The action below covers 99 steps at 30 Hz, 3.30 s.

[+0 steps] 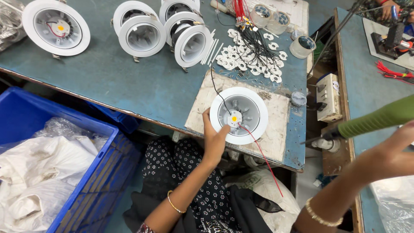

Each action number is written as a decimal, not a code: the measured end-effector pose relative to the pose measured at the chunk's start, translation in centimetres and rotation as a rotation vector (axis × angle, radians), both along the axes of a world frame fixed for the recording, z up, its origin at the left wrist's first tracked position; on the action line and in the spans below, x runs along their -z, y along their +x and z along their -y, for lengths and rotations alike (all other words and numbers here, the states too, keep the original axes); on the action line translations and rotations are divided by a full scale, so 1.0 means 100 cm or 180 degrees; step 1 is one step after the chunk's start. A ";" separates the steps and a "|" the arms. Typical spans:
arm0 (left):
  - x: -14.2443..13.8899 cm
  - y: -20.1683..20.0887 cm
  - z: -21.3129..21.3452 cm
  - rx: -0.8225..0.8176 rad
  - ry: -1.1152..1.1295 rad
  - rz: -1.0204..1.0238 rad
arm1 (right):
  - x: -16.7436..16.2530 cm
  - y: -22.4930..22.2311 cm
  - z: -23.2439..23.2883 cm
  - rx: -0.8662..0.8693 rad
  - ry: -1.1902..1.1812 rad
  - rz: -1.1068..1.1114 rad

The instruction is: The person assembles a recessed LED light fixture by connecting wires to the internal LED module, securing components with a screwdriver, and inserting a plastic tube into the housing. The person handles wires, a screwdriver, and a plastic tube while working at a cluttered assembly table.

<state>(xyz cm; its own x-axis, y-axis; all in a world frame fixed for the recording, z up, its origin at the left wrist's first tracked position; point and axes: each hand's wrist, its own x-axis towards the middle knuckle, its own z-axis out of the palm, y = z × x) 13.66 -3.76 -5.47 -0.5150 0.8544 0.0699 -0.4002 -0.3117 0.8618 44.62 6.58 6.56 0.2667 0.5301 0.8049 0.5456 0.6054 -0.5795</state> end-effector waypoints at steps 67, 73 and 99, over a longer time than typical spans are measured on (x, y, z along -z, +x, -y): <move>0.058 -0.005 -0.028 0.0686 0.0084 -0.2862 | 0.062 -0.100 0.016 -0.2012 -0.2097 -0.0553; 0.051 -0.008 -0.025 0.0659 0.0302 -0.2893 | 0.015 -0.119 -0.011 -0.2209 -0.1390 0.0234; 0.052 -0.040 -0.035 0.1767 0.0133 -0.0635 | -0.047 -0.135 0.019 -0.1691 -0.2074 0.3768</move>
<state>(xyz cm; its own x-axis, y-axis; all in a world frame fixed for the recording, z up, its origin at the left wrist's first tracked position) 9.67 -0.27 -10.62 0.0350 0.9867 0.1588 -0.3446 -0.1372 0.9287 31.08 4.70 11.22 -0.7107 0.7034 -0.0077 0.6898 0.6948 -0.2033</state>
